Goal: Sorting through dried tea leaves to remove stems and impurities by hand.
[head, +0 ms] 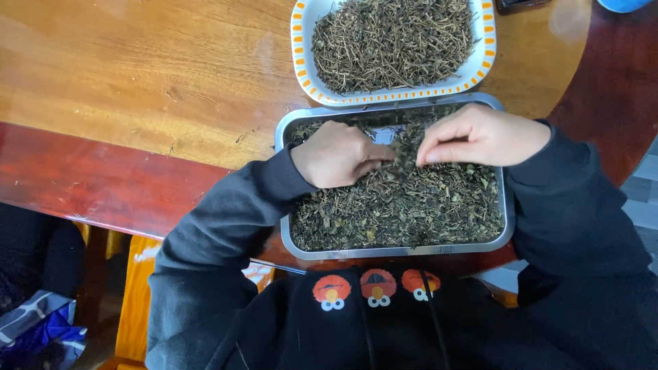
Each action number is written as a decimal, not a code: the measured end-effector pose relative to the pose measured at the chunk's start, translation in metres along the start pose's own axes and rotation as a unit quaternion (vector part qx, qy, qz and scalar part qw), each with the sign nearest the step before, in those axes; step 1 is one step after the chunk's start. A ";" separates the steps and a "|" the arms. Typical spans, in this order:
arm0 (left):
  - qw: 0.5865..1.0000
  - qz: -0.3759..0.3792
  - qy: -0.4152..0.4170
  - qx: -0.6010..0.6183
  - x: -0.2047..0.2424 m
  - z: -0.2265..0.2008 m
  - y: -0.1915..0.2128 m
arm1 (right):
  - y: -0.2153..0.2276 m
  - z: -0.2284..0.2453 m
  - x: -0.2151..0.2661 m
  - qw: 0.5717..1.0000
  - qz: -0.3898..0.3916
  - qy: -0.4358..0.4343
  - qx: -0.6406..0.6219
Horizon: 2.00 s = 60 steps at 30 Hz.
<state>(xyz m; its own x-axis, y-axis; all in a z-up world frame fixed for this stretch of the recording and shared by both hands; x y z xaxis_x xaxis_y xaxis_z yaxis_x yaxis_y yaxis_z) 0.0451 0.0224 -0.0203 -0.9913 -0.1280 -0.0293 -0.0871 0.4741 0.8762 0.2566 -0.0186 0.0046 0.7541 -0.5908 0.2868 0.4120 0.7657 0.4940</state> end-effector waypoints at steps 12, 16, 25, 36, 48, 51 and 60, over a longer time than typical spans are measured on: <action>0.981 -0.112 0.087 0.133 0.020 0.026 0.039 | 0.002 -0.009 0.001 0.983 -0.159 -0.075 0.051; 0.989 -0.064 0.093 0.096 0.024 0.025 0.038 | -0.002 -0.007 -0.002 0.982 -0.166 -0.072 0.052; 0.988 -0.073 0.125 0.052 0.043 0.024 0.056 | -0.012 0.006 -0.006 0.991 -0.113 -0.017 0.076; 0.894 0.216 0.332 -0.208 0.043 0.036 0.027 | -0.008 0.006 0.002 0.993 -0.104 -0.016 0.062; 0.975 0.105 0.158 0.116 0.030 0.002 0.051 | -0.032 0.026 -0.013 0.981 -0.082 0.006 0.175; 0.957 0.055 0.031 0.285 0.028 -0.005 0.059 | -0.037 0.024 -0.016 0.974 -0.071 -0.013 0.215; 0.840 -0.005 -0.092 0.534 0.017 0.017 0.024 | -0.028 0.004 -0.008 0.990 -0.079 0.012 0.119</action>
<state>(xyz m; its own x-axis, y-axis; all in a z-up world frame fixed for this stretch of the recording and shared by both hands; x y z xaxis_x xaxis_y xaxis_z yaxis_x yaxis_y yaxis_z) 0.0241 0.0463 -0.0078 -0.9797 -0.0464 -0.1950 -0.0366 0.9979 -0.0536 0.2367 -0.0360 -0.0080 0.7036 -0.6894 0.1723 0.3952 0.5811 0.7114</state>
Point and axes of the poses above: each hand's wrist, its own x-axis away from the middle knuckle, its own y-axis out of the back of the hand, z = x × y, the point moved 4 cm from there along -x, towards the middle knuckle, and after that the axes turned 9 degrees about z, right-handed, at the moved point
